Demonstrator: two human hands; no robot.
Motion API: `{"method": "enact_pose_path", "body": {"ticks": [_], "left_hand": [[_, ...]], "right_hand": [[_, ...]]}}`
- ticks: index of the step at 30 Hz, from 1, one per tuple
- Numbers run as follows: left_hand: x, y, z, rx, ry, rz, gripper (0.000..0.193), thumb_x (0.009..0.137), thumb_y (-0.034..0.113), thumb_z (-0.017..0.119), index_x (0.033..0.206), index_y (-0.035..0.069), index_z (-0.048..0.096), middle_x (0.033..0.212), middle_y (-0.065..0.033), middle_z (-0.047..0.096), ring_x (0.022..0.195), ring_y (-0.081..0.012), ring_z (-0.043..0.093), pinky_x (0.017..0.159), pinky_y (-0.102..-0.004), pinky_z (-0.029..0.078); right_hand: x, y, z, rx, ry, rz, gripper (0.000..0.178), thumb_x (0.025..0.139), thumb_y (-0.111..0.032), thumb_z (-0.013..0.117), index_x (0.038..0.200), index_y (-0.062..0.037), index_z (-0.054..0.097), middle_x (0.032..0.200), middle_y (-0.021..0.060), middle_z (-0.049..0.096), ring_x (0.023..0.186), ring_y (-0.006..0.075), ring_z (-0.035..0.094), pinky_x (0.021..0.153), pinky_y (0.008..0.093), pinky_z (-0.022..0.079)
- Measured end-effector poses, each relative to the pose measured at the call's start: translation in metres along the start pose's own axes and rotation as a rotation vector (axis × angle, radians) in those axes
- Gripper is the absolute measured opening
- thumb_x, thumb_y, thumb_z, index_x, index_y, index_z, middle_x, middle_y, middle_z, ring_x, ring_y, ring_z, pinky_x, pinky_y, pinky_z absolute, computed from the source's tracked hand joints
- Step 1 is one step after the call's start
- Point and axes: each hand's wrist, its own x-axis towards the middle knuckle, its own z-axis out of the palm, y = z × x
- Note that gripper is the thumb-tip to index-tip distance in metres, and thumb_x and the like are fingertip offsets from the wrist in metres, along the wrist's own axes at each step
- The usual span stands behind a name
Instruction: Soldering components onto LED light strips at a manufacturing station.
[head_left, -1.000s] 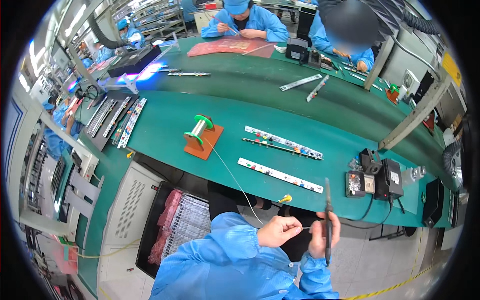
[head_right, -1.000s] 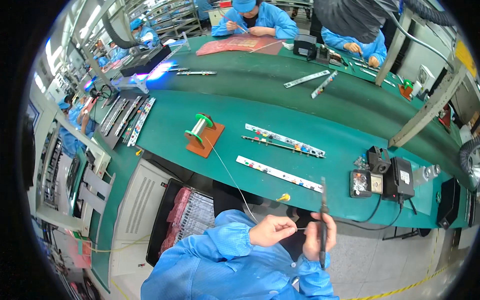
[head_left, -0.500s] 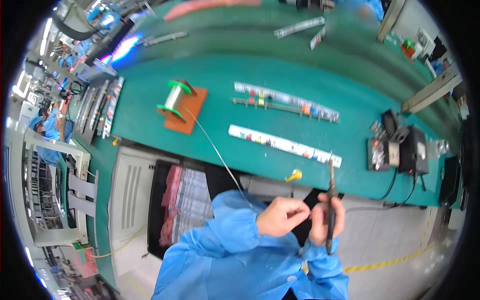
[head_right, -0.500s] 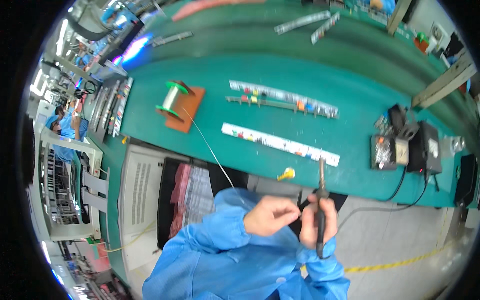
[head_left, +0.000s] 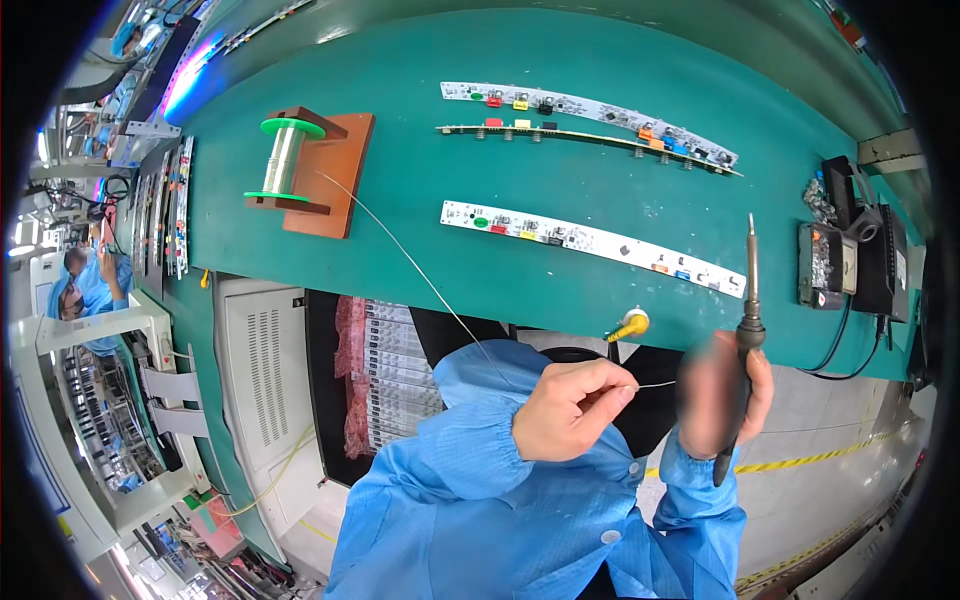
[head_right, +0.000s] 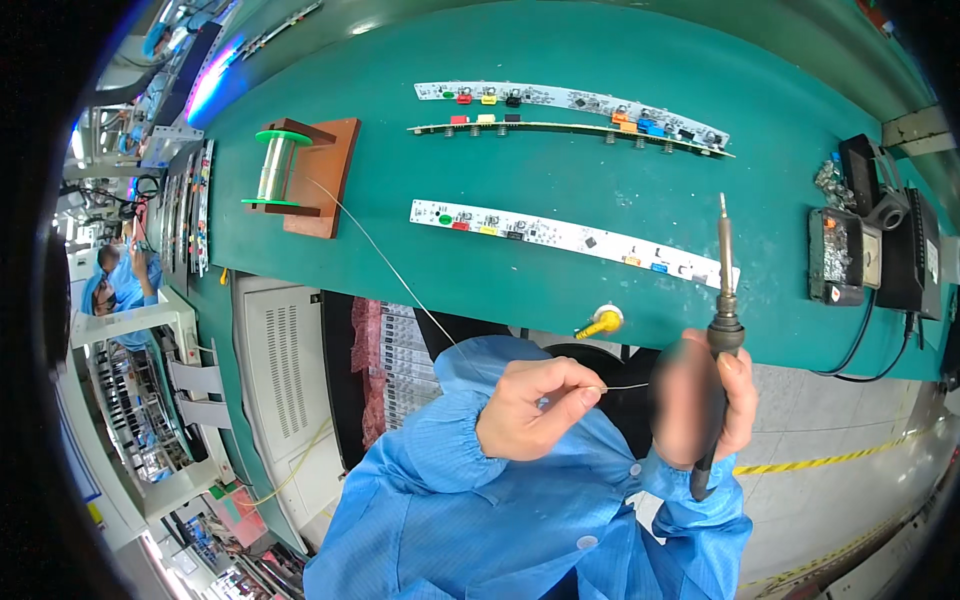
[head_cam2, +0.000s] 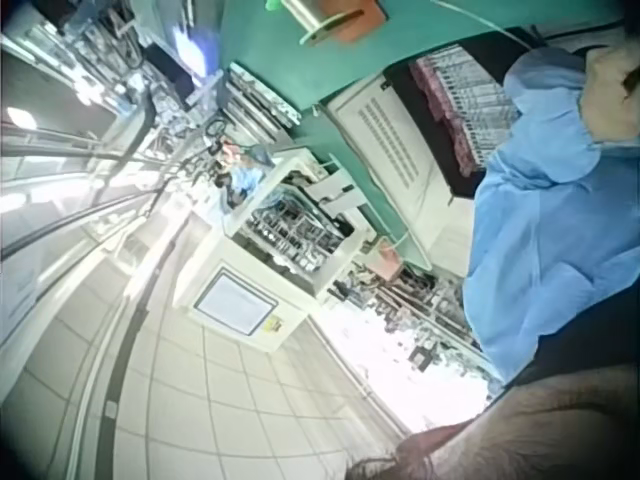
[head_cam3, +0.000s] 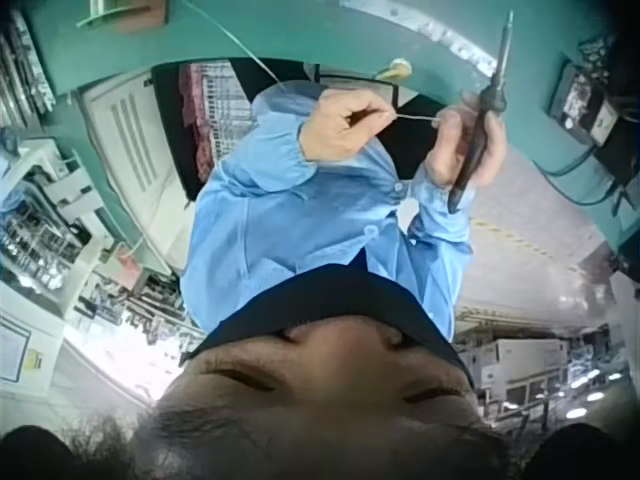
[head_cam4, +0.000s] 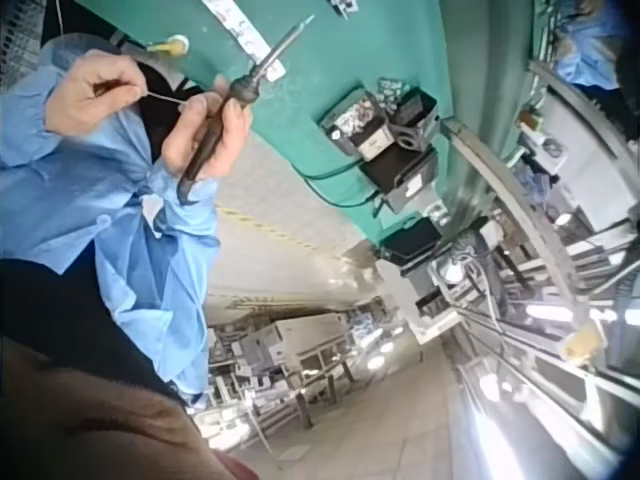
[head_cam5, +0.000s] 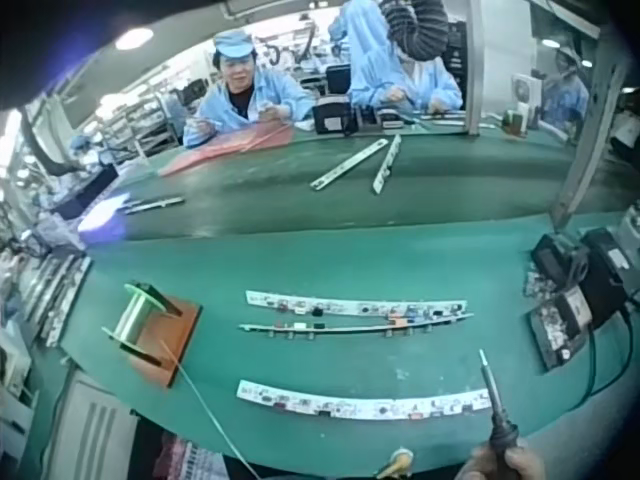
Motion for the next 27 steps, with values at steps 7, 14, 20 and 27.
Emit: {"method": "enact_pose_path", "body": {"ticks": [7,14,20,27], "left_hand": [[0.012,-0.001,-0.004,0.025,0.069,0.066,0.007,0.085,0.000,0.058,0.091,-0.002,0.060,0.071,-0.0076,0.060,0.055,-0.0101,0.053,0.049,-0.0229,0.041],[0.026,-0.001,-0.014,0.381,0.104,0.351,0.015,0.069,-0.005,0.066,0.083,-0.001,0.062,0.064,-0.0091,0.056,0.051,-0.0210,0.055,0.045,-0.0293,0.041],[0.034,0.006,-0.022,0.659,0.118,0.459,0.023,0.059,-0.004,0.070,0.080,0.001,0.063,0.069,-0.0074,0.057,0.054,-0.0202,0.056,0.045,-0.0303,0.043],[0.037,0.033,-0.052,0.800,0.121,0.497,0.030,0.056,0.003,0.074,0.085,0.004,0.065,0.083,-0.0082,0.061,0.064,-0.0212,0.058,0.053,-0.0285,0.046]], "right_hand": [[0.013,0.002,0.001,-0.085,0.100,0.068,0.049,0.086,0.003,0.050,0.132,-0.0051,0.035,0.114,0.0243,0.053,0.064,0.0161,0.055,0.052,0.0242,0.045],[0.010,0.015,-0.024,-0.240,0.357,0.134,0.050,0.086,0.000,0.053,0.132,-0.0018,0.035,0.116,0.0234,0.053,0.065,0.0158,0.053,0.055,0.0253,0.043],[0.001,0.019,-0.021,-0.325,0.288,0.215,0.053,0.081,0.004,0.055,0.131,-0.0027,0.038,0.113,0.0230,0.055,0.068,0.0120,0.052,0.060,0.0244,0.044],[0.023,0.021,-0.032,-0.445,0.240,0.091,0.049,0.082,-0.001,0.058,0.128,-0.0013,0.042,0.114,0.0223,0.056,0.073,0.0099,0.048,0.067,0.0240,0.042]]}}
